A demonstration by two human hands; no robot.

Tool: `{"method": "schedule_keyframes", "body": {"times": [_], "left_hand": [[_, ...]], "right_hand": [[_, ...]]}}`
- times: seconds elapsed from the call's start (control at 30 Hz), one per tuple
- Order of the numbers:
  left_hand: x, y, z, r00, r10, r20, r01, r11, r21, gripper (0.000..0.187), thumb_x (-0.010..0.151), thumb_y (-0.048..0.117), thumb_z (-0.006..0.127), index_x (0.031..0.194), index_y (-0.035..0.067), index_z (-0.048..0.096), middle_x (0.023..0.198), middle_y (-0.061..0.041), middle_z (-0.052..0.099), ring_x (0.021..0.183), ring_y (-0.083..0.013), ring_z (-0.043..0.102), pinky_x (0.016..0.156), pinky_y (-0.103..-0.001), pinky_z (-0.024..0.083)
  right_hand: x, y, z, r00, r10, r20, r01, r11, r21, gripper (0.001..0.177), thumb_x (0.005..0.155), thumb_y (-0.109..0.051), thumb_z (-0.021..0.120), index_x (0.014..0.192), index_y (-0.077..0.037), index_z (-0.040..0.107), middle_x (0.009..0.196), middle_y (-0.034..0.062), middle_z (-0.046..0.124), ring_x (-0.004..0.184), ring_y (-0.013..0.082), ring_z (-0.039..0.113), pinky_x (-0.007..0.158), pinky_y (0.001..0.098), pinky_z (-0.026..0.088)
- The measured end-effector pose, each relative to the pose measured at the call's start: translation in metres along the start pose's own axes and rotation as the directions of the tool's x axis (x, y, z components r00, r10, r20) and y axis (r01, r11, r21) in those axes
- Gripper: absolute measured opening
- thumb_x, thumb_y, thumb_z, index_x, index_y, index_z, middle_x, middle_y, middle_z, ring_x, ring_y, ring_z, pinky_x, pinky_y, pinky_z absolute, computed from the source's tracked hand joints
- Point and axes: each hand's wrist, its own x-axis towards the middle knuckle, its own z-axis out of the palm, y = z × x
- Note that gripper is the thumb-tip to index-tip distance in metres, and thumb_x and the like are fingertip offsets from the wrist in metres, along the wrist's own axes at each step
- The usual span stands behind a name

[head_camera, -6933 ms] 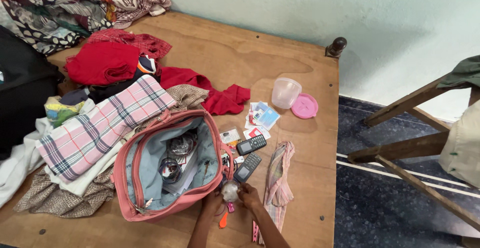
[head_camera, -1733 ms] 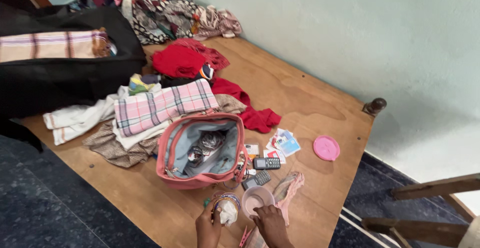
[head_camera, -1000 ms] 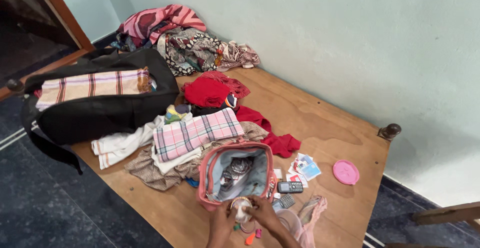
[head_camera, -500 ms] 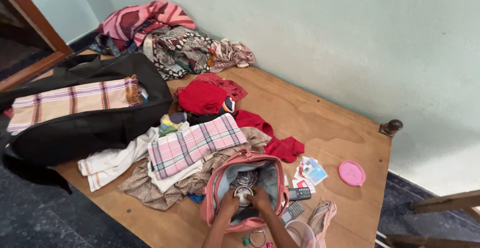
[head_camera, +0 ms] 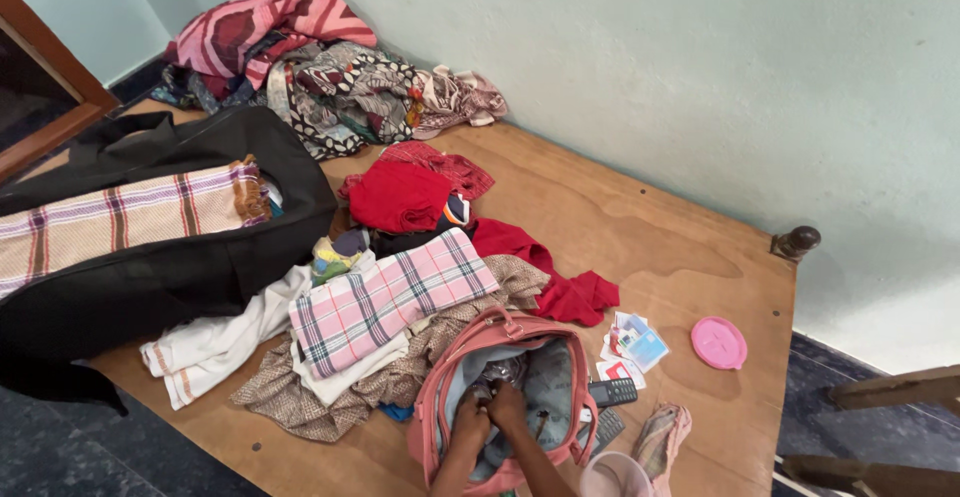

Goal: The person unpacks a pink handbag on a wooden table, removing items such as a remote control, a small plastic container, and several cards. They then place these items back into the bag one by one, rearranging the contents.

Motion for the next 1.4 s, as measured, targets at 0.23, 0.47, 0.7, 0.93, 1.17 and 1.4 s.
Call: {"method": "schedule_keyframes", "body": {"times": [0.23,0.47,0.7,0.93,1.17,1.4], "left_hand": [[0.004,0.001,0.002,0.976,0.212,-0.058,-0.18,0.923,0.341,0.027,0.09,0.012,0.06,0.113,-0.001,0.068,0.113,-0.028,0.068,0.108,-0.0467,0.062,0.096,-0.05,0.049],[-0.045,0.03,0.019,0.919,0.344,-0.195,-0.315,0.935,0.163,0.025,0.093,0.018,0.059,0.108,0.002,0.072,0.095,-0.021,0.075,0.089,-0.0357,0.072,0.079,-0.046,0.054],[-0.144,0.094,0.042,0.893,0.416,-0.171,-0.408,0.91,0.081,0.026,0.1,0.022,0.054,0.105,0.002,0.072,0.077,-0.018,0.074,0.069,-0.0329,0.074,0.065,-0.044,0.053],[-0.183,-0.02,0.09,0.945,0.327,0.027,-0.32,0.898,0.302,0.018,0.095,0.019,0.061,0.098,0.006,0.073,0.086,-0.019,0.073,0.081,-0.0366,0.072,0.07,-0.046,0.055],[-0.228,-0.093,0.106,0.994,-0.08,-0.07,0.103,0.887,0.45,0.021,0.084,0.017,0.066,0.101,0.014,0.077,0.097,-0.015,0.077,0.097,-0.0337,0.073,0.084,-0.045,0.06],[-0.192,-0.102,0.109,0.985,0.121,-0.121,-0.033,0.827,0.561,0.024,0.084,0.012,0.065,0.107,0.012,0.072,0.109,-0.015,0.07,0.102,-0.0373,0.068,0.089,-0.046,0.055]], "right_hand": [[-0.003,0.027,-0.033,0.972,-0.172,-0.161,0.17,0.985,-0.021,0.038,0.077,-0.021,0.082,0.11,-0.005,0.071,0.093,0.0202,0.075,0.09,0.0395,0.071,0.08,0.0492,0.056],[-0.044,0.04,-0.102,0.827,-0.336,-0.451,0.45,0.876,0.173,0.016,0.09,-0.008,0.066,0.104,-0.004,0.074,0.089,0.0172,0.075,0.073,0.03,0.075,0.068,0.0393,0.058],[-0.106,0.075,-0.142,0.728,-0.359,-0.585,0.503,0.859,0.099,0.015,0.092,-0.011,0.068,0.104,-0.004,0.074,0.086,0.0182,0.075,0.073,0.032,0.073,0.066,0.0417,0.056],[-0.143,0.159,-0.155,0.86,-0.229,-0.456,0.348,0.917,0.195,0.016,0.094,-0.014,0.064,0.102,-0.005,0.074,0.083,0.0161,0.075,0.069,0.029,0.075,0.065,0.0392,0.058],[-0.156,0.216,-0.131,0.934,-0.299,-0.198,0.333,0.928,0.168,0.019,0.087,-0.01,0.064,0.102,-0.007,0.075,0.086,0.0164,0.077,0.075,0.0309,0.076,0.07,0.0418,0.06],[-0.147,0.201,-0.081,0.826,-0.551,-0.12,0.559,0.828,0.043,0.017,0.089,-0.006,0.062,0.099,-0.004,0.075,0.095,0.0182,0.074,0.09,0.0368,0.07,0.083,0.0468,0.055]]}}
